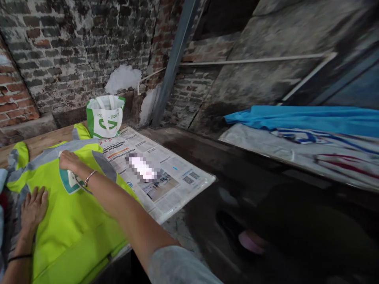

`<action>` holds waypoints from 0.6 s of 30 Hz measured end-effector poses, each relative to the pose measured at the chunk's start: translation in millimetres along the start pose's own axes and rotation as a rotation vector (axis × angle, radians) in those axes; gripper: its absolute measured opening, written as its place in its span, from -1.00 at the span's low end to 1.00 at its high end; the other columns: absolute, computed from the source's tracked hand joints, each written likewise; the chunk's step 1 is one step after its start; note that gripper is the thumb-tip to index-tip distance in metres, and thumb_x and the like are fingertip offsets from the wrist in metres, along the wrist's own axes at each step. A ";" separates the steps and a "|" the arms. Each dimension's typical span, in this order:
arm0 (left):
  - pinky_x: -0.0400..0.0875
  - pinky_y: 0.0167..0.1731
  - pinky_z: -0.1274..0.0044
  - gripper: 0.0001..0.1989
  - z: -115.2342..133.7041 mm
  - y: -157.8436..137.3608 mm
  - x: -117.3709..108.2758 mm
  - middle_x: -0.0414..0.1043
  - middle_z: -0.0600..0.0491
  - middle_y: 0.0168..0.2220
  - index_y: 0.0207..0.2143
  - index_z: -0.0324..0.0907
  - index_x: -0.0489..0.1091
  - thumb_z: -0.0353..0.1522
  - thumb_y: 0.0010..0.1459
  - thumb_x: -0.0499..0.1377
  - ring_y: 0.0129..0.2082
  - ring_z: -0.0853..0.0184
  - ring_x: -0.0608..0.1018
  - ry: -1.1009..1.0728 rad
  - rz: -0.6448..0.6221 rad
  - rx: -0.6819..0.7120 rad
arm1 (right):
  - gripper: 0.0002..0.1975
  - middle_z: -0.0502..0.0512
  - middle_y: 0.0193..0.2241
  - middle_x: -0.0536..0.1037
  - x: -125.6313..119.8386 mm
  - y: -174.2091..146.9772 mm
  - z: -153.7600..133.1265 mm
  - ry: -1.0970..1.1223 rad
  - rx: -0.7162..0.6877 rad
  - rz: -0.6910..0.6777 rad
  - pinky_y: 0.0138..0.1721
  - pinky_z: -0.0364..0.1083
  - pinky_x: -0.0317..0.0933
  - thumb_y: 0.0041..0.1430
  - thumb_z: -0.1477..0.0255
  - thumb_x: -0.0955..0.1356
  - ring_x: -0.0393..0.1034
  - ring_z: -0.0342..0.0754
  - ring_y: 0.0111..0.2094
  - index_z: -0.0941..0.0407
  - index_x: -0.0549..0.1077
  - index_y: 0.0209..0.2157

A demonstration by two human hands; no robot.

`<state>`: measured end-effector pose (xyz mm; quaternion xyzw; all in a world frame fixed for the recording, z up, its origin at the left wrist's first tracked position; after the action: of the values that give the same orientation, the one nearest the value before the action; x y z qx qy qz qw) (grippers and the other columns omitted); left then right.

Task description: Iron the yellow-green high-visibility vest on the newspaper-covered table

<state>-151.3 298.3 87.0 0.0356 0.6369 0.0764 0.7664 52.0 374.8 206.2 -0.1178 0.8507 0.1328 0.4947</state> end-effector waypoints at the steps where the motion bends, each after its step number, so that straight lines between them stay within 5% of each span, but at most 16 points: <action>1: 0.02 0.36 0.01 -0.37 0.0 0.6 -0.3 0.12 -0.08 0.44 0.38 -0.13 0.24 -0.10 0.40 -0.19 0.44 -0.15 0.11 -0.004 -0.001 -0.001 | -0.70 0.46 0.07 0.57 -0.6 1.9 4.3 -0.008 0.018 -0.017 0.14 0.02 0.37 0.25 0.64 0.29 0.45 0.17 0.17 0.39 0.53 -0.03; 8: -0.05 0.37 -0.02 -0.29 4.1 1.6 0.6 -0.05 -0.10 0.49 0.43 -0.21 0.12 -0.07 0.39 -0.28 0.47 -0.18 0.01 0.009 -0.105 -0.032 | -0.70 0.45 0.13 0.52 2.7 -36.7 15.8 -0.001 0.054 -0.059 0.11 -0.01 0.39 0.21 0.54 0.37 0.47 0.16 0.14 0.33 0.52 -0.03; 12: -0.11 0.39 -0.01 -0.29 2.8 7.0 -1.1 -0.04 -0.10 0.49 0.41 -0.21 0.16 -0.06 0.37 -0.23 0.48 -0.16 -0.01 -0.017 -0.116 -0.057 | -0.55 0.32 -0.04 0.64 1.6 -65.8 30.3 0.206 0.098 -0.058 0.04 0.01 0.43 0.36 0.21 0.30 0.54 0.13 0.04 0.25 0.44 0.09; 15: -0.10 0.36 -0.11 -0.36 -0.6 6.6 -6.4 0.10 -0.11 0.45 0.32 -0.18 0.29 -0.09 0.32 -0.10 0.46 -0.17 0.04 -0.101 -0.083 -0.083 | -0.47 0.22 -0.11 0.67 -11.8 -79.9 64.1 0.289 0.197 0.101 0.04 0.02 0.40 0.46 0.14 0.16 0.55 0.09 0.01 0.19 0.34 0.24; 18: 0.02 0.37 0.00 -0.29 22.6 -13.1 -8.5 0.13 -0.07 0.44 0.35 -0.13 0.22 -0.06 0.20 0.06 0.46 -0.06 0.11 -0.227 -0.132 0.063 | -0.54 0.24 0.04 0.61 -15.5 -85.9 98.0 0.142 0.174 0.226 0.13 0.05 0.31 0.49 0.33 0.12 0.48 0.08 0.09 0.14 0.36 0.27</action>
<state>-129.7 284.9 97.4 0.0261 0.5490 0.0015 0.8354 167.5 328.9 163.7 0.0130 0.8996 0.1050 0.4237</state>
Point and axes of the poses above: each hand's wrist, its own y-axis towards the middle knuckle, its own x-axis out of the palm, z = x × y, the point moved 8 cm from there along y, towards the middle knuckle
